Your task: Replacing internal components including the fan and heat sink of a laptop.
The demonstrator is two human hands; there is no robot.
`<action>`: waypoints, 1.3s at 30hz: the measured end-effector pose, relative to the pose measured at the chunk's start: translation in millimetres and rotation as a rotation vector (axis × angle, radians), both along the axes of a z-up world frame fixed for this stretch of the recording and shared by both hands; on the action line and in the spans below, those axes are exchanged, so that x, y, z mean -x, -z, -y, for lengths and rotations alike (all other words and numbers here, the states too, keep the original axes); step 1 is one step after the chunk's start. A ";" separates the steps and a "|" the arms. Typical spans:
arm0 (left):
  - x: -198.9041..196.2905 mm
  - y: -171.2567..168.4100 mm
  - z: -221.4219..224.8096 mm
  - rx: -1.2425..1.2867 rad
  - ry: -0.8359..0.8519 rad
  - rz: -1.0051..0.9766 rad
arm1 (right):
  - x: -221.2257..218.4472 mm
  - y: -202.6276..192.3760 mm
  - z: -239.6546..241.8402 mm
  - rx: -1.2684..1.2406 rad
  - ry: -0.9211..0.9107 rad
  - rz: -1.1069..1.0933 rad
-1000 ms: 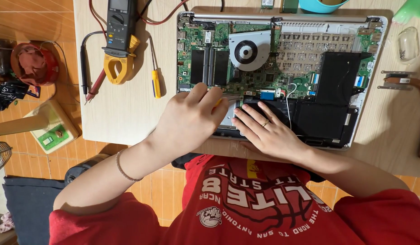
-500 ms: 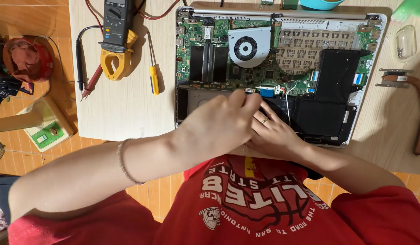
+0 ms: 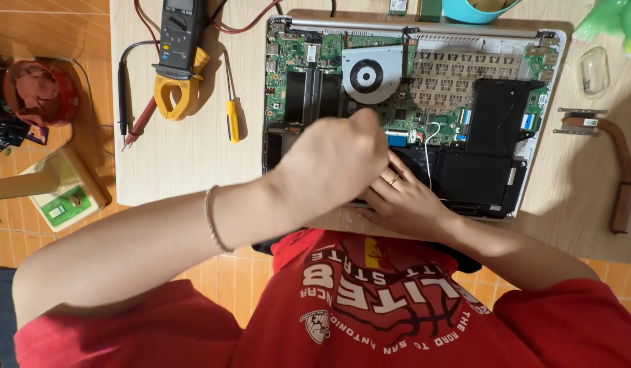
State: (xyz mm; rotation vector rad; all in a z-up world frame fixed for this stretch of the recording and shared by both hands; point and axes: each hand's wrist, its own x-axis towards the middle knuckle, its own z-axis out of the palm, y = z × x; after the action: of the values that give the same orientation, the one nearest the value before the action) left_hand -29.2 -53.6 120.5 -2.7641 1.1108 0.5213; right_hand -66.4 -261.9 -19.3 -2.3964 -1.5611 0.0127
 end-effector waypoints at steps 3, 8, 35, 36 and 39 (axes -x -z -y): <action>2.2 16.2 0.0 0.066 -0.021 0.117 | 0.1 -5.4 -2.1 0.006 0.001 -0.026; 7.5 15.6 4.5 0.363 -0.025 0.462 | 3.7 4.5 2.4 -0.019 0.026 -0.037; 8.3 9.6 2.6 0.132 -0.009 0.360 | 4.6 22.2 7.7 -0.020 0.039 -0.128; 9.4 3.8 1.9 0.241 0.059 0.587 | 6.0 28.5 10.1 -0.001 0.053 -0.165; 13.6 12.3 4.5 0.109 0.013 0.277 | 5.1 20.8 7.3 0.019 0.058 -0.174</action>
State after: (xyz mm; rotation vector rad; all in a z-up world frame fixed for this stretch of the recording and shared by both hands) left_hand -42.8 -58.1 108.2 -2.8054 1.1184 0.0728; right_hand -71.5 -269.3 -40.2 -2.3826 -1.4195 0.2195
